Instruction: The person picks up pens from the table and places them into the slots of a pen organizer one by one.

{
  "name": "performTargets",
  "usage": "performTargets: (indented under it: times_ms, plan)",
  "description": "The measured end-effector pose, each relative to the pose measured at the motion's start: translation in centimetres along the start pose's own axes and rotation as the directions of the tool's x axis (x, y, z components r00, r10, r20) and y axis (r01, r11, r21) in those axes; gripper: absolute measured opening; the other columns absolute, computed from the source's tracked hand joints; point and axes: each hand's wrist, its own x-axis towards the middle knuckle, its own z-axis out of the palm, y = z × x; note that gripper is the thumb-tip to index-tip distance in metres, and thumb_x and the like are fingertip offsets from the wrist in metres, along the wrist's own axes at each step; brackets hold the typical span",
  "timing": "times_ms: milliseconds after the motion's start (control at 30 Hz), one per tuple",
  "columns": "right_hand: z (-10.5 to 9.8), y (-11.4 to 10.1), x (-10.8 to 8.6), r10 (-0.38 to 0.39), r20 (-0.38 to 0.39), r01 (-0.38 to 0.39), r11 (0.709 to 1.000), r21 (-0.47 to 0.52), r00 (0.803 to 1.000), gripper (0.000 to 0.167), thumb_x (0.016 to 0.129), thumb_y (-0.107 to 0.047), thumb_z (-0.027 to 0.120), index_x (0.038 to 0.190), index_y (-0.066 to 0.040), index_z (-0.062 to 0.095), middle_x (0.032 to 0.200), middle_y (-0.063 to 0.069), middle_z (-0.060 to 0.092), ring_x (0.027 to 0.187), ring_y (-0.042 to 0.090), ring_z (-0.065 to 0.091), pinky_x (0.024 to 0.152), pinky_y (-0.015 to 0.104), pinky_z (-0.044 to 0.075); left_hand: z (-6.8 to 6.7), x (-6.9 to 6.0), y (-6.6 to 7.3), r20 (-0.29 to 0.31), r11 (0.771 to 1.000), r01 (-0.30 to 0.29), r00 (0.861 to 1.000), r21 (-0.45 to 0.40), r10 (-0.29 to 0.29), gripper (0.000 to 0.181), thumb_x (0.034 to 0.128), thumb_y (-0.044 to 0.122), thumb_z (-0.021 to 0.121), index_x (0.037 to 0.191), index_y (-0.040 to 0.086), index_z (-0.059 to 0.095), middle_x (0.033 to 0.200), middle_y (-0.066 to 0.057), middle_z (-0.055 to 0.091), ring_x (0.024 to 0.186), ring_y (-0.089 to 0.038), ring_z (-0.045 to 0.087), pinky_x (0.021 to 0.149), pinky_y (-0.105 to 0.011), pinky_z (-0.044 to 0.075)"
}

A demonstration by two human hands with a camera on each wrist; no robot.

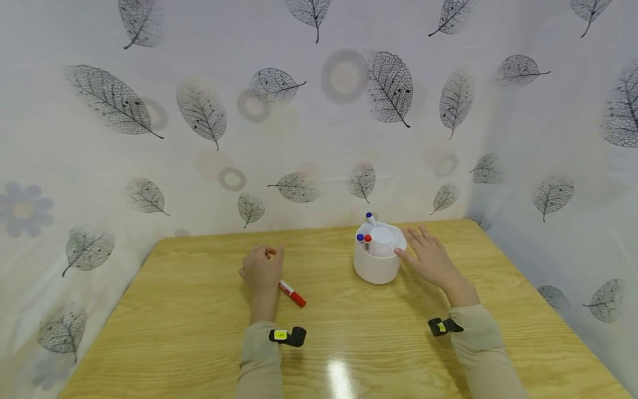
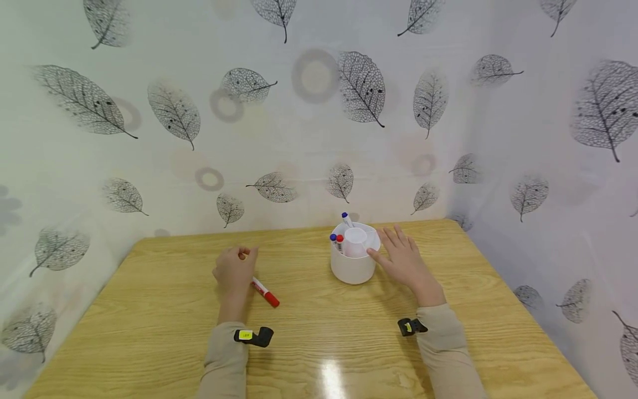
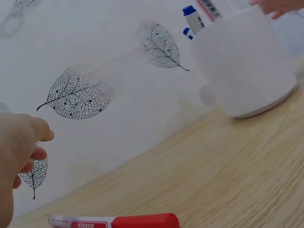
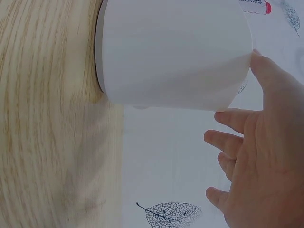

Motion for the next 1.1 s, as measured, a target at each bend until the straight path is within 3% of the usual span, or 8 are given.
performTargets:
  times_ms: [300, 433, 767, 1100]
  plan:
    - [0.0, 0.1, 0.0, -0.001, -0.004, 0.001, 1.0, 0.002, 1.0, 0.076, 0.099, -0.055, 0.038, 0.154, -0.004, 0.021, 0.158, 0.025, 0.022, 0.149, 0.044, 0.005, 0.115, 0.066, 0.005, -0.2, 0.3, -2.7, 0.036, 0.994, 0.052, 0.998, 0.093, -0.056, 0.033, 0.0861, 0.047, 0.064, 0.081, 0.014, 0.067, 0.092, -0.01, 0.065, 0.096, -0.035, 0.056, 0.084, -0.052, 0.037]
    - [0.1, 0.2, 0.1, 0.0, -0.001, 0.0, 1.0, 0.009, 1.0, 0.077, 0.099, -0.055, 0.037, 0.154, -0.004, 0.022, 0.158, 0.025, 0.022, 0.15, 0.044, 0.004, 0.115, 0.066, 0.004, -0.2, 0.2, -3.4, 0.058, 0.988, 0.044, 0.997, 0.151, -0.053, 0.034, 0.0858, 0.046, 0.065, 0.079, 0.013, 0.064, 0.095, -0.013, 0.066, 0.097, -0.038, 0.056, 0.085, -0.053, 0.038]
    - [0.1, 0.3, 0.0, 0.011, 0.006, -0.011, 1.0, 0.01, 1.0, 0.078, 0.099, -0.057, 0.036, 0.154, -0.004, 0.021, 0.159, 0.025, 0.02, 0.15, 0.044, 0.003, 0.115, 0.066, 0.003, 0.0, 0.0, -4.2, 0.1, 0.966, 0.055, 0.992, 0.252, -0.083, 0.038, 0.0839, 0.049, 0.066, 0.077, 0.012, 0.062, 0.093, -0.014, 0.064, 0.097, -0.038, 0.054, 0.085, -0.052, 0.037]
    - [-0.2, -0.2, -0.2, 0.021, 0.018, -0.021, 0.999, 0.027, 1.0, 0.078, 0.099, -0.057, 0.037, 0.154, -0.005, 0.021, 0.159, 0.025, 0.02, 0.15, 0.044, 0.002, 0.115, 0.066, 0.002, -0.2, -0.1, -4.2, 0.135, 0.955, 0.047, 0.987, 0.294, -0.09, 0.041, 0.0842, 0.049, 0.067, 0.076, 0.009, 0.064, 0.092, -0.017, 0.064, 0.097, -0.04, 0.053, 0.086, -0.053, 0.037]
